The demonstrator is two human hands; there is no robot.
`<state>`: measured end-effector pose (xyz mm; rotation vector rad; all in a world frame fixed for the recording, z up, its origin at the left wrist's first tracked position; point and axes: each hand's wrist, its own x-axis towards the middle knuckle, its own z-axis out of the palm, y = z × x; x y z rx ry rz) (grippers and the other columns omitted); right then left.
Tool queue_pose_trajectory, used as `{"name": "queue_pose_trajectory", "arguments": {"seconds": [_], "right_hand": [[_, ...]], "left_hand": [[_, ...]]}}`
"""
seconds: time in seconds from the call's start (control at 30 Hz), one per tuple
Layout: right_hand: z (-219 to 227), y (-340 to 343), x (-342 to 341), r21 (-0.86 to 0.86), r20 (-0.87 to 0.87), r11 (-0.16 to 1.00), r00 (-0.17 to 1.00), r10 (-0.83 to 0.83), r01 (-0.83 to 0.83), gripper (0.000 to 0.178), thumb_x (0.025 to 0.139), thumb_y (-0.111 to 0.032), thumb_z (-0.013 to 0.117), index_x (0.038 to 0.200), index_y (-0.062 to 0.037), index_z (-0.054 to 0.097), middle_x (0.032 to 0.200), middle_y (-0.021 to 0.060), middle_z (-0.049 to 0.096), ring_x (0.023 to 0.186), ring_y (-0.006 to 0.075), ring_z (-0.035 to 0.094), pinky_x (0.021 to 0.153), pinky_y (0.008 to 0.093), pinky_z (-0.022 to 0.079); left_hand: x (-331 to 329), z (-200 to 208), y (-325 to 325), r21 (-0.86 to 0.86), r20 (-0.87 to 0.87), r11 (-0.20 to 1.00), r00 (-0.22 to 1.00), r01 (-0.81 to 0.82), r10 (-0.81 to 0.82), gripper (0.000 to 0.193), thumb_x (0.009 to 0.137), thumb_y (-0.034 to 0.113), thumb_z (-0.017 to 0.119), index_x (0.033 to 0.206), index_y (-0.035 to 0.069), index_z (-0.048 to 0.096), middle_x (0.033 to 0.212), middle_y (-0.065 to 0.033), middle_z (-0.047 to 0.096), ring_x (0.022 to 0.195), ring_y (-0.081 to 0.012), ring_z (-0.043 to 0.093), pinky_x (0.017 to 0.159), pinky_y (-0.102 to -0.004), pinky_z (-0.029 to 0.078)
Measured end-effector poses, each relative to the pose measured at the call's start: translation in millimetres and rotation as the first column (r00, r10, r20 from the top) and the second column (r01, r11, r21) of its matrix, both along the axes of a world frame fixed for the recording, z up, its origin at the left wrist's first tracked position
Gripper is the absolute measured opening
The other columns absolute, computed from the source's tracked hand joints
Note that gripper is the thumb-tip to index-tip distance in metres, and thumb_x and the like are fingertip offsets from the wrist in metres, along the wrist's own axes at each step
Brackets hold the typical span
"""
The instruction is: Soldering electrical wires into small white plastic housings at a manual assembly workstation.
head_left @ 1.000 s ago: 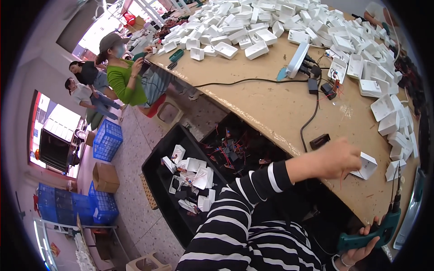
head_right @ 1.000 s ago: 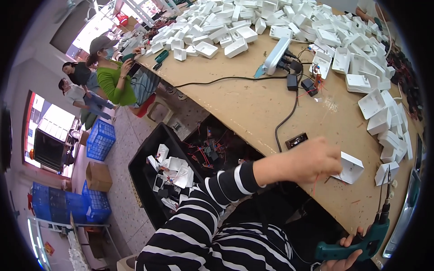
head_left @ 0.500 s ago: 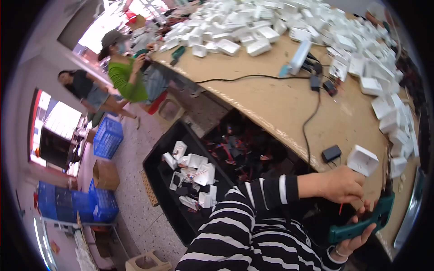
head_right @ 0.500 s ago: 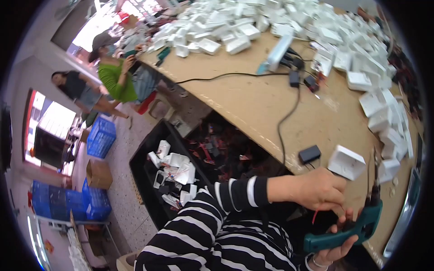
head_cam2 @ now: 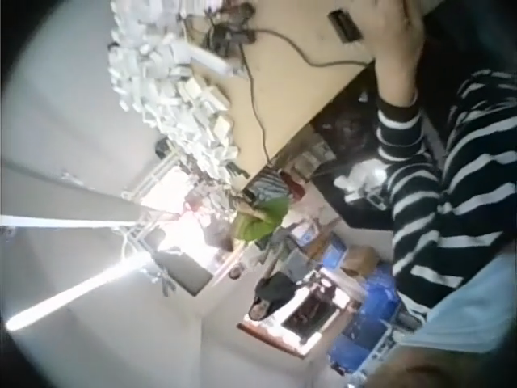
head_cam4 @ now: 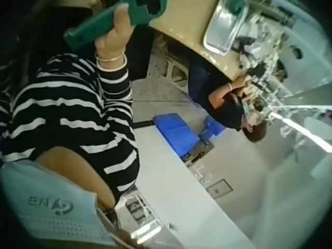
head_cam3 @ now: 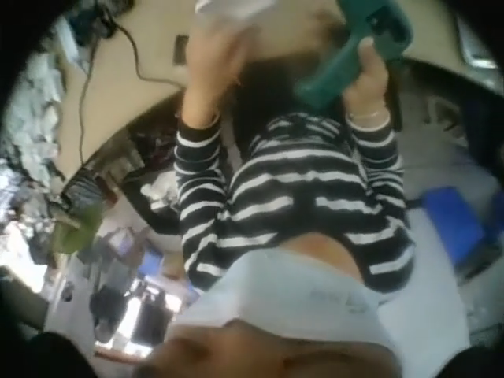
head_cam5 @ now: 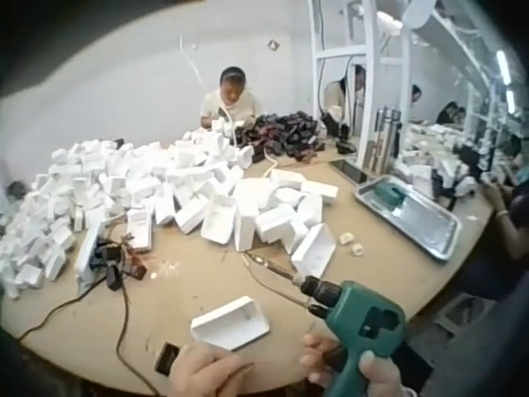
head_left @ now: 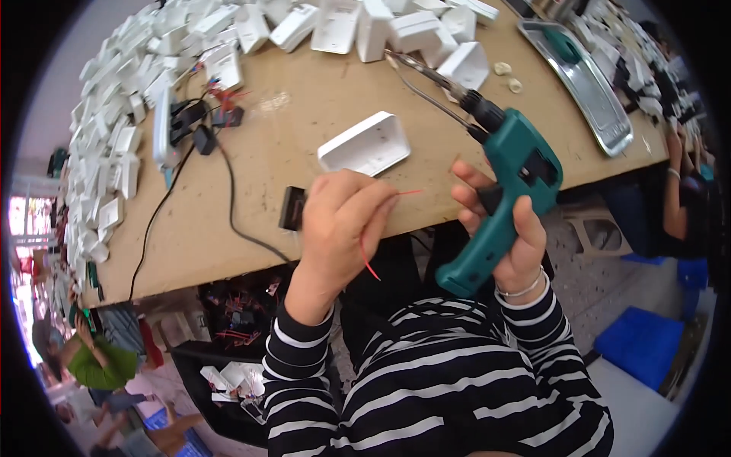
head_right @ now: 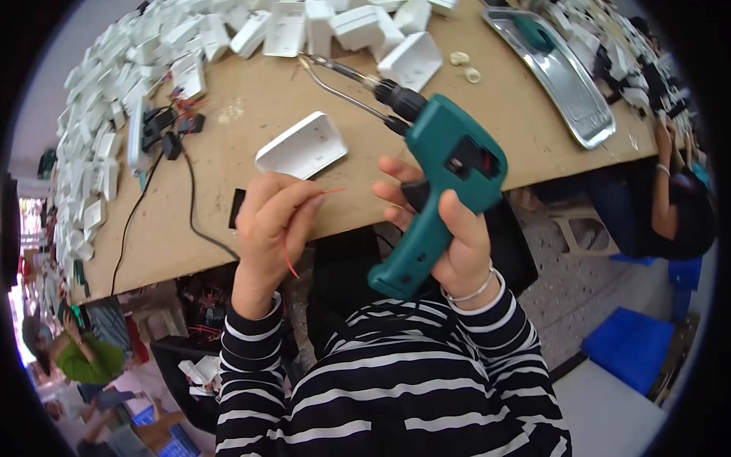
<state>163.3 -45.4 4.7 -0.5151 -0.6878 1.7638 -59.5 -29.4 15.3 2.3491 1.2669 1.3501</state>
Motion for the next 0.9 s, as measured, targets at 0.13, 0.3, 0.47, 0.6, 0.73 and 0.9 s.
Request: {"name": "queue_pose_trajectory", "arguments": {"seconds": [0.13, 0.3, 0.47, 0.6, 0.73, 0.9], "right_hand": [[2, 8, -6, -0.014, -0.026, 0.999, 0.999, 0.048, -0.048, 0.068, 0.094, -0.039, 0.053, 0.145, -0.0035, 0.025, 0.141, 0.0257, 0.037, 0.121, 0.0297, 0.053, 0.094, 0.0356, 0.049], [3, 11, -18, -0.044, 0.007, 0.994, 0.995, 0.102, -0.102, 0.067, 0.094, -0.038, 0.054, 0.144, -0.0028, 0.027, 0.139, 0.0251, 0.04, 0.119, 0.0293, 0.053, 0.093, 0.0346, 0.05], [3, 24, -30, -0.093, 0.002, 0.993, 0.997, 0.079, -0.079, 0.064, 0.094, -0.035, 0.055, 0.143, -0.0023, 0.03, 0.141, 0.0223, 0.04, 0.124, 0.0297, 0.049, 0.096, 0.035, 0.046], [2, 36, -43, -0.094, -0.008, 0.994, 0.999, 0.051, -0.052, 0.062, 0.094, -0.032, 0.054, 0.143, -0.0018, 0.03, 0.142, 0.0218, 0.039, 0.13, 0.0319, 0.042, 0.105, 0.0385, 0.04], [3, 36, -45, -0.109, 0.009, 0.993, 0.999, 0.035, -0.034, 0.064, 0.094, -0.031, 0.055, 0.143, 0.0003, 0.028, 0.143, 0.0222, 0.036, 0.133, 0.0334, 0.037, 0.111, 0.0405, 0.033], [10, 13, -34, -0.121, 0.009, 0.992, 1.0, -0.022, 0.023, 0.074, 0.092, -0.034, 0.058, 0.145, 0.0018, 0.02, 0.146, 0.0232, 0.03, 0.137, 0.0356, 0.03, 0.115, 0.0425, 0.027]], "left_hand": [[5, -2, -5, -0.039, 0.112, 0.999, 0.993, -0.021, 0.026, 0.014, 0.077, -0.007, 0.068, 0.089, 0.0, 0.065, 0.078, -0.0072, 0.059, 0.064, -0.0143, 0.053, 0.055, -0.0238, 0.041], [7, 3, -13, -0.139, 0.15, 0.99, 0.987, -0.038, 0.059, 0.013, 0.079, -0.007, 0.067, 0.09, 0.0, 0.064, 0.08, -0.0074, 0.058, 0.066, -0.0142, 0.054, 0.057, -0.0236, 0.041], [4, 4, -12, -0.11, 0.08, 0.99, 0.992, -0.093, 0.102, 0.015, 0.077, -0.006, 0.068, 0.09, 0.0, 0.064, 0.081, -0.0098, 0.056, 0.066, -0.0201, 0.056, 0.058, -0.029, 0.045], [6, -3, -10, -0.065, 0.025, 0.987, 0.988, -0.15, 0.152, 0.015, 0.077, -0.005, 0.069, 0.091, 0.0, 0.064, 0.085, -0.0096, 0.053, 0.065, -0.0194, 0.056, 0.056, -0.0289, 0.045], [12, -8, -13, -0.057, 0.018, 0.976, 0.978, -0.208, 0.209, 0.015, 0.077, -0.003, 0.071, 0.09, 0.0, 0.065, 0.087, -0.0092, 0.052, 0.061, -0.0182, 0.055, 0.053, -0.0289, 0.045], [22, -18, -9, 0.018, 0.04, 0.967, 0.967, -0.253, 0.253, 0.017, 0.074, -0.002, 0.073, 0.089, 0.001, 0.066, 0.084, -0.0084, 0.053, 0.057, -0.0175, 0.052, 0.05, -0.0291, 0.043]]}}
